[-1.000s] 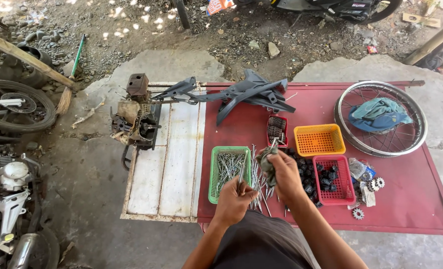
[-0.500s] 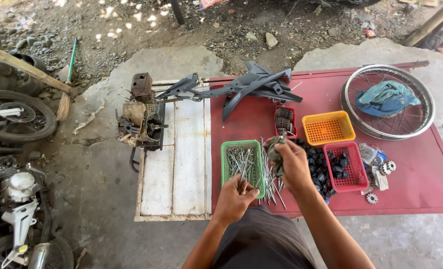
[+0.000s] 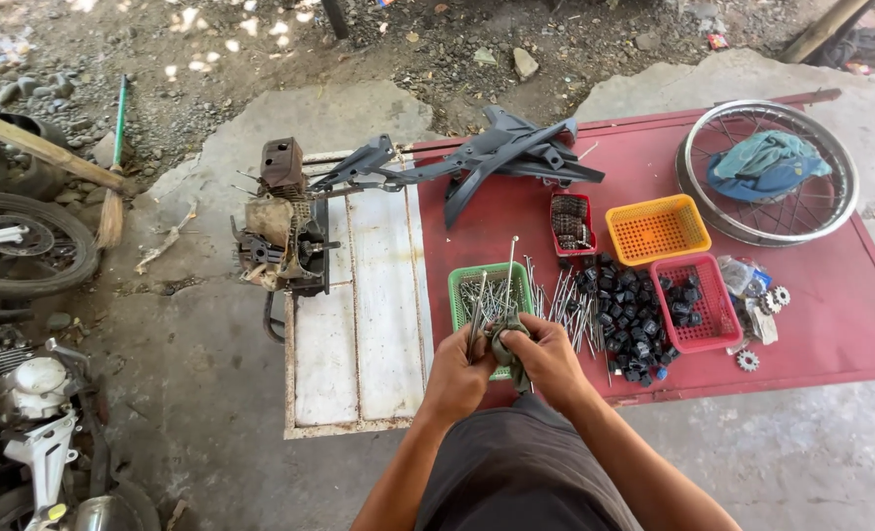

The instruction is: Sorting and organizing metal wheel spokes into different containers on a workbench.

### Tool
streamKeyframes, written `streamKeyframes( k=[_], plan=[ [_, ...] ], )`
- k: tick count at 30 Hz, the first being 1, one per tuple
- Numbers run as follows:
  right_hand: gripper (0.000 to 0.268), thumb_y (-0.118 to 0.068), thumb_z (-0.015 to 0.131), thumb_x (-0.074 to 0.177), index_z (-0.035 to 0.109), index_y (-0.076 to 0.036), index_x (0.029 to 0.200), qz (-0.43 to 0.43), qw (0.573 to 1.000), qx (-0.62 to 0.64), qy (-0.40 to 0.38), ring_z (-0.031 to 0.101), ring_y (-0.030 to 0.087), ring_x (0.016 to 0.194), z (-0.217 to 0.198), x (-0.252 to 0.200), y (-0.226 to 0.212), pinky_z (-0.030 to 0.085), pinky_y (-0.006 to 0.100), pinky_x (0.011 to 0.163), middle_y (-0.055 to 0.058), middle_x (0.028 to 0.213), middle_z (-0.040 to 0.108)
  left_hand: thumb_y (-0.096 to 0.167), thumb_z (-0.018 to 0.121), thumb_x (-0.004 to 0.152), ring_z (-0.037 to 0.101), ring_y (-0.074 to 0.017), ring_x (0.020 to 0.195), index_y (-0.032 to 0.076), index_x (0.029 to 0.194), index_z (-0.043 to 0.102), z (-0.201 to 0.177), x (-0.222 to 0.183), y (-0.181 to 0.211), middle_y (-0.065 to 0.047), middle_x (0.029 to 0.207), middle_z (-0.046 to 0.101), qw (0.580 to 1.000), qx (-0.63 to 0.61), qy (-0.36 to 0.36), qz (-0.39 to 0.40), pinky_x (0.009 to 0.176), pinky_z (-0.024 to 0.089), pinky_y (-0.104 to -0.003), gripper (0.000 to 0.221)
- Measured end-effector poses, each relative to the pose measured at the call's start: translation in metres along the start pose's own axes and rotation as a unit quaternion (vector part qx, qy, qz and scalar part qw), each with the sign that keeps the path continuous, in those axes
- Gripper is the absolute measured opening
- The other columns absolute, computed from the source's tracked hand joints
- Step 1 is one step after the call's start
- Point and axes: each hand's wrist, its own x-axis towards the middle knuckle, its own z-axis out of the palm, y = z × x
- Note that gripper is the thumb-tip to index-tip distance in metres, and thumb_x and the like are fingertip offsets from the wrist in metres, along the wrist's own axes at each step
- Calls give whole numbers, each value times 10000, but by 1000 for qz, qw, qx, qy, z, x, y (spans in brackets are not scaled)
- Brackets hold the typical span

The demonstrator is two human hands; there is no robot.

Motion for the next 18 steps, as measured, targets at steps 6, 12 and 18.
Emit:
streamKeyframes(
  k=[6,12,18],
  plan=[
    [169,-94,633,936,764,11,954,-3,998,4,66,578,186,447,-12,11,-34,494,292,410,174,585,628,-20,759,934,476,-97,593,172,757,434,-2,-14,-2,-6,648,465,998,-21,-46,-31,556,385,-298,417],
    [127,-101,618,921,736,-61,944,-28,980,124,150,609,118,500,-31,29,-45,548,215,467,108,614,604,-54,820,852,504,-90,514,141,715,468,19,-8,4,24,596,413,999,-30,-35,-28,518,388,-250,425],
    [169,-92,646,935,769,12,985,7,995,86,47,575,171,468,-42,25,-27,539,284,423,181,609,626,-102,687,943,714,-271,801,159,740,400,40,14,-1,-43,635,448,999,-12,-23,27,636,481,-376,437]
  ],
)
